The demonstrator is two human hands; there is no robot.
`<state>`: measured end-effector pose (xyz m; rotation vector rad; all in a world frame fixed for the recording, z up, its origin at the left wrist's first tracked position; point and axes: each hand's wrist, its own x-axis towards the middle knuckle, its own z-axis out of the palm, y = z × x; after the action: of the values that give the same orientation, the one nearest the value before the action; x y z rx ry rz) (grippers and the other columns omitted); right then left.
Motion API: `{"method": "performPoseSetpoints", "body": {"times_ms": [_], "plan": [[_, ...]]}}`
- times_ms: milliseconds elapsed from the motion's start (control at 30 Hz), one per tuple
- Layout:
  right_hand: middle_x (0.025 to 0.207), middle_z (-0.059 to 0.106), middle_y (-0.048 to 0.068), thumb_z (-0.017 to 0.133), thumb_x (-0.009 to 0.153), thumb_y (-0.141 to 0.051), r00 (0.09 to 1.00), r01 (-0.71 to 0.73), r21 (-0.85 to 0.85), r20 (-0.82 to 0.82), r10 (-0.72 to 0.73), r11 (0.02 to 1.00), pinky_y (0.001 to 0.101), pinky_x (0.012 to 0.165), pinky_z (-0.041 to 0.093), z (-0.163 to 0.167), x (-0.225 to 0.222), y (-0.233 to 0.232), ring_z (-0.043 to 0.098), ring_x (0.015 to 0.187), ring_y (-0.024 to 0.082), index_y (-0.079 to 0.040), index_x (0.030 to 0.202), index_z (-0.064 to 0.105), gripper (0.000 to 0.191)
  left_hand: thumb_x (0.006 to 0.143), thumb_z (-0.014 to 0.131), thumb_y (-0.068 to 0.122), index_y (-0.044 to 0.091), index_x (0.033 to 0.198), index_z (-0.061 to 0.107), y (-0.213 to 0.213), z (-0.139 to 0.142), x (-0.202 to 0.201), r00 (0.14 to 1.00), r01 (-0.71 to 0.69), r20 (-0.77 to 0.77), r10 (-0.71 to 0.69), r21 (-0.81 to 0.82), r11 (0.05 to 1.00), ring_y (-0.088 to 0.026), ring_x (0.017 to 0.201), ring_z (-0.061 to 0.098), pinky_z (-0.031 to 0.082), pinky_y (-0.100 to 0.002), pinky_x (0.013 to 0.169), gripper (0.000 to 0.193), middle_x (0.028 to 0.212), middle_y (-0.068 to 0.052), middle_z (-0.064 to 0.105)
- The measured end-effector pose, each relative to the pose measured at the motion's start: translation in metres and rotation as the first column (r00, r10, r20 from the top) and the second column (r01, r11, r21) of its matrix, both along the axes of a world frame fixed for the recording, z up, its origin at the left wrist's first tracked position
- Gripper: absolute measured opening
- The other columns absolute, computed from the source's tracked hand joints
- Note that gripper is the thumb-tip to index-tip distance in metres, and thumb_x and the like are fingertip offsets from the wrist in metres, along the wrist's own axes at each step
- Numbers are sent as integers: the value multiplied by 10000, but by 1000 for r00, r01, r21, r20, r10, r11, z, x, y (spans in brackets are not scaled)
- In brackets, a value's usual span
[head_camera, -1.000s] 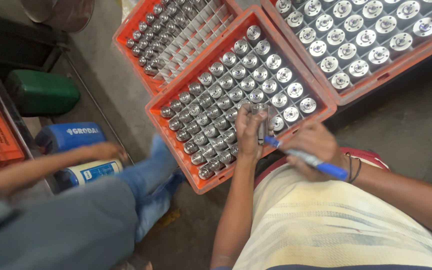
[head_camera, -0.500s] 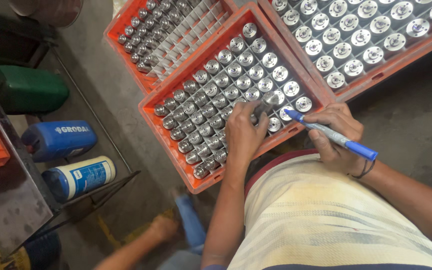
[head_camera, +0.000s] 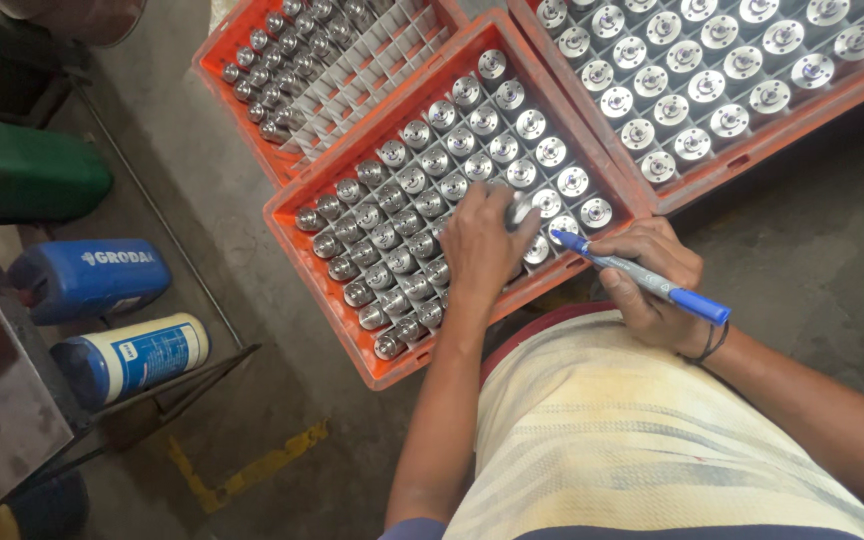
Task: The person picks up small cylindrical metal parts from an orange crate, marks each with a blue marker, and places them back into the crate. The person briefly moves a crate to the floor and returns it to the table before continuing the marking process.
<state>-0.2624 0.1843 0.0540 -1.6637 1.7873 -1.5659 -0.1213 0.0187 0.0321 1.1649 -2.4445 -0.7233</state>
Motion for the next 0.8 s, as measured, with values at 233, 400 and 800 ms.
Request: {"method": "performPoseSetpoints", "body": {"times_ms": [233,400,800], "plan": [[940,718,114,632,999,-162,1000,10,18,24,-11,1000,384,910,492,0,-4,2,678,857,232,11,1094,680,203,852,810,392,57,918,760,9,-1,22,996,-65,54,64,13,998,-351,756,706,543,-493,645,345,927,-146,721],[936,716,111,627,1001,-157,999,-1,36,40,-1,999,377,907,492,1,-4,1,677,871,245,18,1097,683,207,708,860,538,6,827,759,21,2,3,916,-27,397,-58,205,978,-346,741,709,536,-460,665,554,852,-200,723],[854,711,96,647,887,-130,963,-239,-84,-150,224,967,412,810,478,6,13,-8,666,769,239,-18,996,699,165,1057,552,381,-6,1234,652,12,-37,36,582,359,-509,634,860,362,-138,870,627,523,-315,770,438,1020,-60,678]]}}
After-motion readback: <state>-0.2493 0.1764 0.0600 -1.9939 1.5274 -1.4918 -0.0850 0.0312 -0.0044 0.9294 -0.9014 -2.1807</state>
